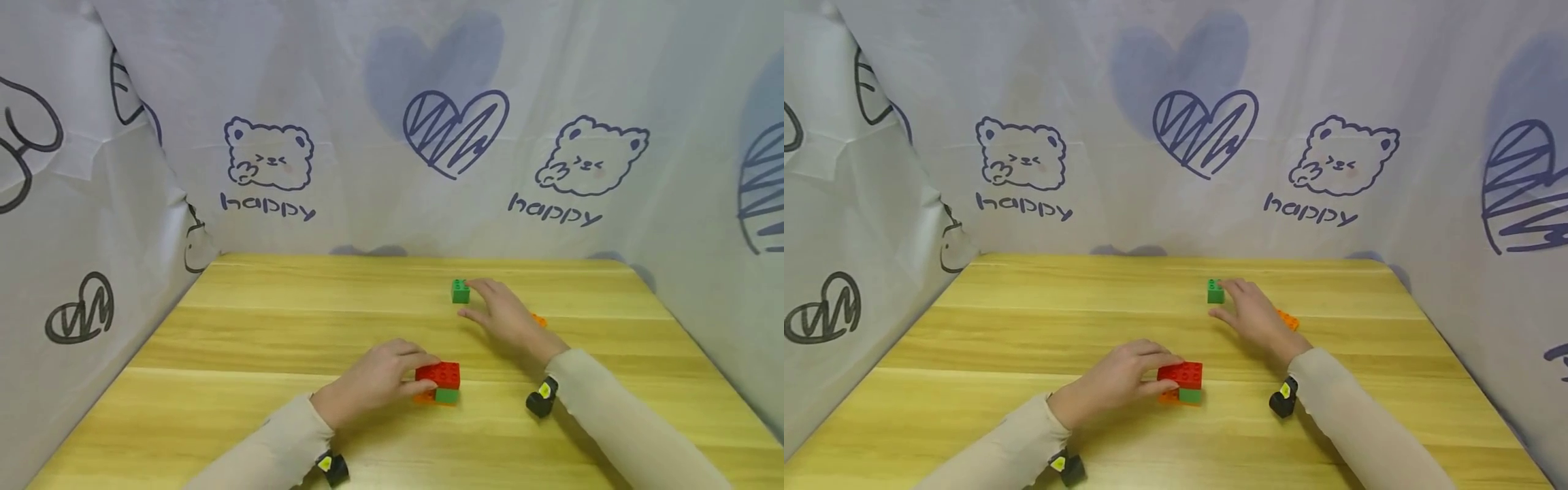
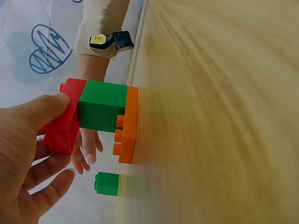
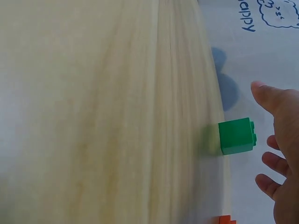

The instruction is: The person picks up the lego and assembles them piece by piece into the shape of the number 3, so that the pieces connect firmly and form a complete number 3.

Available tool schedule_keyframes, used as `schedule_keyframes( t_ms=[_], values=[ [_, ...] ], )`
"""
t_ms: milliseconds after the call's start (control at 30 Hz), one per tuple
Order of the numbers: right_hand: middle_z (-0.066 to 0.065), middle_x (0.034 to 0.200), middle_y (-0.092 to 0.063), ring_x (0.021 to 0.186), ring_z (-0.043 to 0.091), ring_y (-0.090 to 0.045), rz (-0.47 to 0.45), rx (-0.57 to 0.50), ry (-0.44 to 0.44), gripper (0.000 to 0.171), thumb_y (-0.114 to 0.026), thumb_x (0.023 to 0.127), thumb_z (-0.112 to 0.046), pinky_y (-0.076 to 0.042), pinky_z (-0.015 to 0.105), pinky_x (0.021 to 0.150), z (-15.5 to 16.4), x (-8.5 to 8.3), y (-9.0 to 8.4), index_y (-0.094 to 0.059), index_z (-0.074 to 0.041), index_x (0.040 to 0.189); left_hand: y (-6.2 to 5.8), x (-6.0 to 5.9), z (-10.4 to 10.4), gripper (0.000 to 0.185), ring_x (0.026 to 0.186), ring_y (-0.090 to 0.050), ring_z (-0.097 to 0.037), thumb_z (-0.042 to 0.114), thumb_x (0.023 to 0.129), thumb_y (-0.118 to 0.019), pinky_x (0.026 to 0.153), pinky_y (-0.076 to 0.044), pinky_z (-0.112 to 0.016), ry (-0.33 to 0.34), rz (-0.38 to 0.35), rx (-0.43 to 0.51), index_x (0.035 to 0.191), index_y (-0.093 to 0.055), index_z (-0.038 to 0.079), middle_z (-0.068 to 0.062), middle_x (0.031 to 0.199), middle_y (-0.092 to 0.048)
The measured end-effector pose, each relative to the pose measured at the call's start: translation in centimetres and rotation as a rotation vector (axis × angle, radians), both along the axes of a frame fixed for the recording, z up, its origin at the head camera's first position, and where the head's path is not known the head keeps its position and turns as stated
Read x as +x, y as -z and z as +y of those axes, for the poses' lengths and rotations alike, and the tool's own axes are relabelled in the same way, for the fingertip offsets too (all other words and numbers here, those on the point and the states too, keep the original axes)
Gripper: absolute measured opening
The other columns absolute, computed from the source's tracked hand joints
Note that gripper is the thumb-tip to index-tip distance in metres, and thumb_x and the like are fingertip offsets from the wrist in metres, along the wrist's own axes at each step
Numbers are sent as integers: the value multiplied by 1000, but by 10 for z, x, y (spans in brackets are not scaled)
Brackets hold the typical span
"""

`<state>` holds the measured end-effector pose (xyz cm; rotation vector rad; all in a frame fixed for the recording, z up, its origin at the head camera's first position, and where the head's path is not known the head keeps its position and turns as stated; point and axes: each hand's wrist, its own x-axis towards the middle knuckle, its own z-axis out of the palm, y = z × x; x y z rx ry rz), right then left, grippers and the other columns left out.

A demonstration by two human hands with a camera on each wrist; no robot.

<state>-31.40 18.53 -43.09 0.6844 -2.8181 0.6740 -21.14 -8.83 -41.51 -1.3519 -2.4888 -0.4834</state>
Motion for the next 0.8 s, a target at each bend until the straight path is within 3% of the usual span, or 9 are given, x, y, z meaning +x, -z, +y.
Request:
schedule_keyframes(
  t_ms=[500, 800],
  values=[
    [23, 143, -44, 129, 43, -41, -13, 25, 20, 66, -66, 95, -36, -31, 56, 108, -6, -34, -4, -42, -1, 145, -3, -4, 0, 38, 96, -64, -13, 38, 91, -70, 84, -52, -24, -1, 44, 12, 118, -71, 13, 0, 107, -70],
    [25, 141, -46, 127, 43, -44, -35, 15, 37, 65, -67, 94, -34, -33, 55, 107, -7, -43, 11, -43, 1, 144, 2, -4, 0, 39, 96, -64, -12, 40, 91, -69, 86, -51, -24, 14, 31, 1, 119, -71, 13, 0, 107, -69]
  ],
)
